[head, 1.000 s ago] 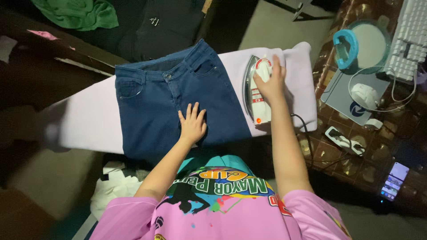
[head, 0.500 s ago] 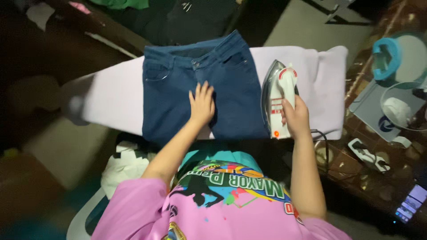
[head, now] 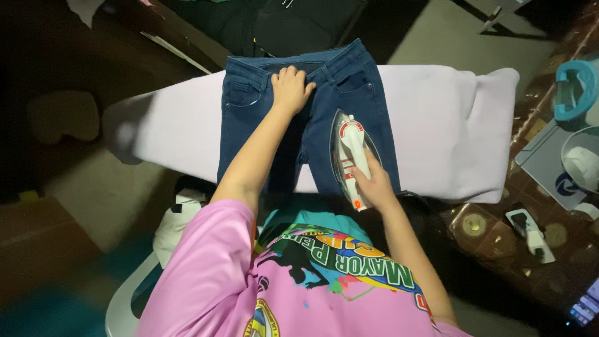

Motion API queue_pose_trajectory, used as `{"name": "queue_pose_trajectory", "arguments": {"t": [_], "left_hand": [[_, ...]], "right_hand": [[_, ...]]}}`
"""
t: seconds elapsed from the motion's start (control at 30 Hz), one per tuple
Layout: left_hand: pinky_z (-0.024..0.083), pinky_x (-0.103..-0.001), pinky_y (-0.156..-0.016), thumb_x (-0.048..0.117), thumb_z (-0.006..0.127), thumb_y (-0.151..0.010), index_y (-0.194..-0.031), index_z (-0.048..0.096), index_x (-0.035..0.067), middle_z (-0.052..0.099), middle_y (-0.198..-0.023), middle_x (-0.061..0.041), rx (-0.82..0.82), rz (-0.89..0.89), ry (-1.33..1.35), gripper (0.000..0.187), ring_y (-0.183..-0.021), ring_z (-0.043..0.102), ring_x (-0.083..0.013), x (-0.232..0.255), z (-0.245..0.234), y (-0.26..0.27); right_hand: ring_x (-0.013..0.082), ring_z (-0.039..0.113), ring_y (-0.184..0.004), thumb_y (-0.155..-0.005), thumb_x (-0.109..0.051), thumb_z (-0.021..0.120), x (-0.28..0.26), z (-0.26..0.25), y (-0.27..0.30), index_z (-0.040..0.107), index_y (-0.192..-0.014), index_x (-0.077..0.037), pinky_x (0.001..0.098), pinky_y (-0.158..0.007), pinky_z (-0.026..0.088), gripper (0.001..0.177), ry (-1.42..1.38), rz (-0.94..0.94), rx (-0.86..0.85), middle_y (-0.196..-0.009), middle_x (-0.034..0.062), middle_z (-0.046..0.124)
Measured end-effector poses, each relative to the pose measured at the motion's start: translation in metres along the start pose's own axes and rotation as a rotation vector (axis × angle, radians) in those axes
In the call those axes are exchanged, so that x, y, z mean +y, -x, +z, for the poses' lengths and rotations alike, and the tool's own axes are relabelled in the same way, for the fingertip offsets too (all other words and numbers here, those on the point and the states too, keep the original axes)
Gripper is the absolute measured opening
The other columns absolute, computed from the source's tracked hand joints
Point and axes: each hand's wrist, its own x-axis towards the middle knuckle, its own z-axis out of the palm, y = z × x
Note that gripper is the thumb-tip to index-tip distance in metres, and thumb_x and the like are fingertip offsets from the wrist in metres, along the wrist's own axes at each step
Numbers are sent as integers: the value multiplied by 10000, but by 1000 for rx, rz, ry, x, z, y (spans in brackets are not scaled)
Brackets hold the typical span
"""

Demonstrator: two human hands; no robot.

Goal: The person irons a pair of blue jeans on an ironing board. They smooth the fabric with their hands, use a white iron to press the waistband and legs, and flip the garment to iron the reverse side.

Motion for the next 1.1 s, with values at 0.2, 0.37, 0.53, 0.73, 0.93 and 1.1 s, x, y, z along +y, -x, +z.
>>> {"name": "queue_pose_trajectory", "arguments": {"t": [0.2,0.37,0.53,0.73,0.93,1.1], "left_hand": [[449,-548,-786,403,707,-907,-965,698,104,703,-953,-113,69,95,1,305,-883,677,-352,-1,0,-18],[514,-535,-743,422,692,-966,-930,705,95,718,-955,-149,-157,44,-81,329,-881,698,-377,-1,-5,-24],[497,-525,-692,356,715,-943,-928,655,85,699,-919,-119,126,215,-20,278,-848,667,-371,-2,0,-14],[497,-534,-720,342,690,-1003,-935,613,64,695,-938,-135,113,189,45,296,-864,655,-391,-13,15,-11],[493,-528,-807,324,705,-983,-947,647,34,695,-974,-173,48,156,215,298,-926,634,-414,-24,14,-12],[479,-494,-852,307,768,-864,-987,689,-1,671,-989,-235,181,299,324,341,-954,607,-434,-35,12,-13]], "right_hand": [[375,568,-1344,-1000,-257,609,6,-6,4,294,-1614,-99,402,-1088,432,708,114,-188,-25,-1436,276,582],[450,573,-1271,-1011,-294,595,17,3,6,289,-1606,-135,461,-1063,450,688,286,-111,31,-1389,288,593],[440,655,-1123,-999,-236,570,19,4,10,292,-1622,-178,484,-997,500,684,295,-262,91,-1238,246,683],[393,725,-900,-1007,-251,593,12,4,26,403,-1573,-226,450,-855,561,597,253,-141,55,-1009,202,741],[419,719,-912,-996,-248,599,11,1,50,461,-1517,-190,468,-812,564,542,265,-271,113,-1032,237,732],[415,723,-877,-996,-271,604,11,9,31,449,-1547,-186,462,-795,558,579,300,-182,91,-910,249,715]]}}
